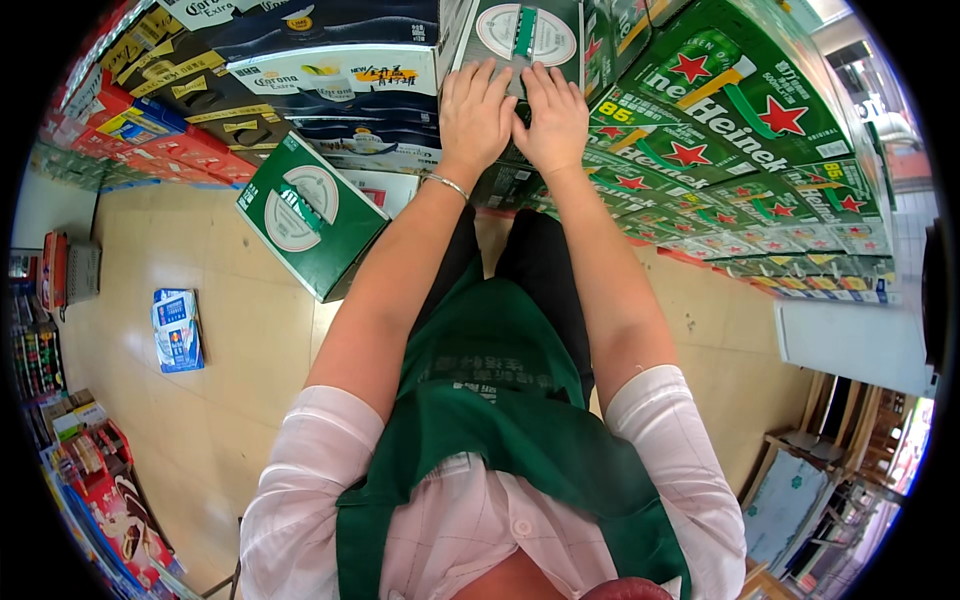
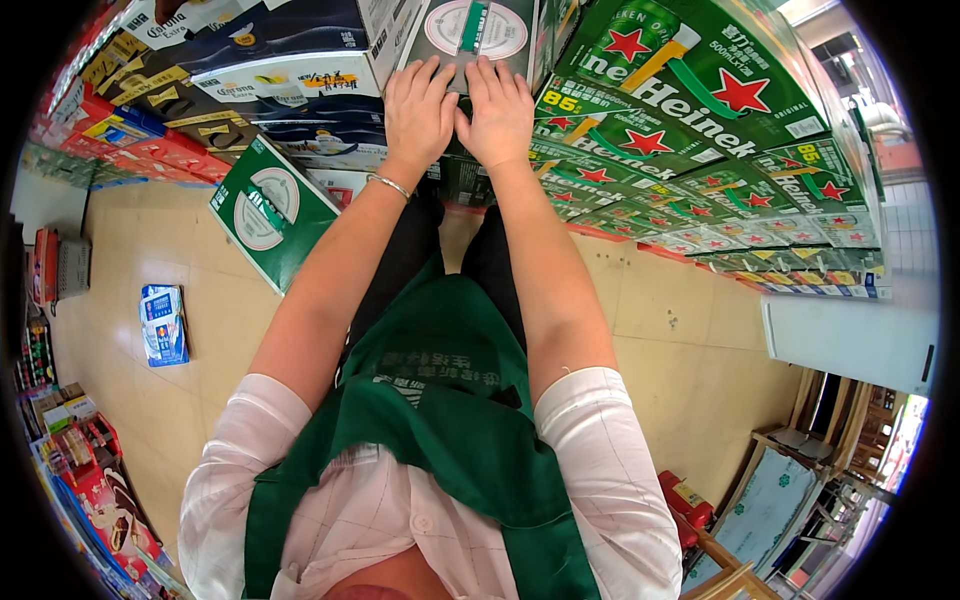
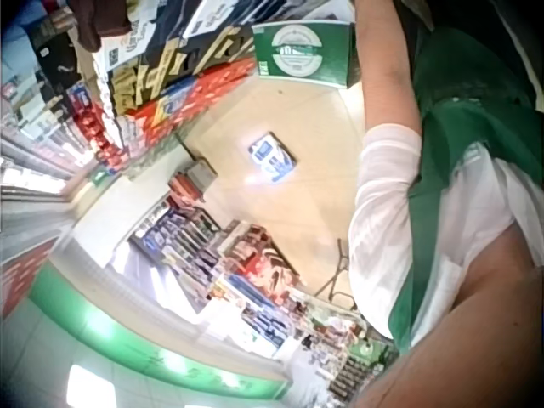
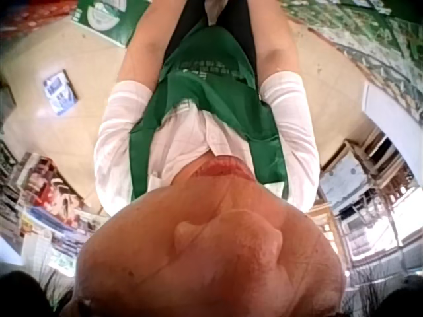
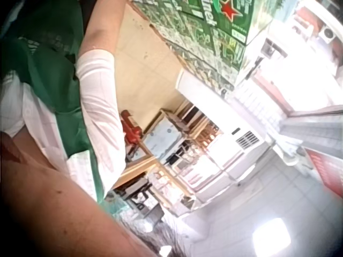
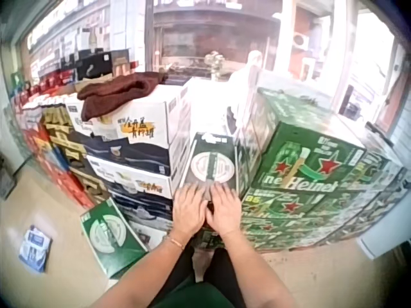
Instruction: The person stacks boxes of beer and wipes the top surfaces of the boxes with a cloth.
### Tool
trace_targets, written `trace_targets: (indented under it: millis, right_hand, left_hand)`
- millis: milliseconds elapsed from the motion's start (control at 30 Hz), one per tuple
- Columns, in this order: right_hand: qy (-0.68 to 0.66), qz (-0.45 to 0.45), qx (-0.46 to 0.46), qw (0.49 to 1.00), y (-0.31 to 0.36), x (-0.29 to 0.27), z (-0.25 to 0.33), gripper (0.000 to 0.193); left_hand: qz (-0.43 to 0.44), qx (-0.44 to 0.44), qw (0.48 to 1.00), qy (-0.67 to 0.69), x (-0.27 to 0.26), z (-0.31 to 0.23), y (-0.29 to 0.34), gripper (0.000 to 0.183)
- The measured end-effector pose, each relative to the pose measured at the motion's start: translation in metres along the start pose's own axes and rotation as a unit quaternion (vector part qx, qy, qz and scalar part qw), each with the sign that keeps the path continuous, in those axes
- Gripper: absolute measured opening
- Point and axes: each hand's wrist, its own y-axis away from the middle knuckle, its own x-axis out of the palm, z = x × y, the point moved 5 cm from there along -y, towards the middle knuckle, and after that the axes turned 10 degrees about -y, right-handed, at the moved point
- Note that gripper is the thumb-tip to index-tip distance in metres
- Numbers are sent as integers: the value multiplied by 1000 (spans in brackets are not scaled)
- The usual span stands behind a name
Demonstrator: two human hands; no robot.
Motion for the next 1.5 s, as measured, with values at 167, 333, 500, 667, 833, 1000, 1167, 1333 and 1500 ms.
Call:
trace_targets:
  millis: [167, 333, 500, 667, 833, 1000, 1167, 1333, 1500]
  right_hand:
    - [-5, 11, 18, 1000, 5, -1, 2, 58]
    - [-13, -3, 29, 1000, 7, -9, 13, 58]
    - [-12, 0, 40, 999, 14, -8, 15, 61]
    - [-12, -10, 36, 999, 19, -10, 20, 60]
    - [-12, -21, 32, 999, 30, -16, 30, 59]
    - [-9, -38, 23, 999, 41, -19, 38, 62]
    - [-16, -25, 10, 1000, 43, -24, 42, 60]
    - [-11, 1, 3, 1000, 26, -22, 29, 55]
    - [1, 14, 4, 1000, 3, -6, 5, 54]
  left_hand:
    - [28, 0, 1000, 4, -7, -3, 8, 45]
    - [38, -14, 999, 5, -9, -4, 20, 47]
    - [29, -22, 999, 13, -14, -6, 26, 46]
    - [38, -27, 999, 16, -16, -7, 31, 47]
    - [34, -32, 999, 12, -21, -8, 47, 49]
    - [29, -28, 999, -9, -29, -11, 60, 49]
    - [26, -6, 1000, 7, -32, -6, 62, 52]
    - [34, 38, 998, 29, -30, 1, 40, 57]
    - [71, 75, 995, 2, -14, 8, 8, 53]
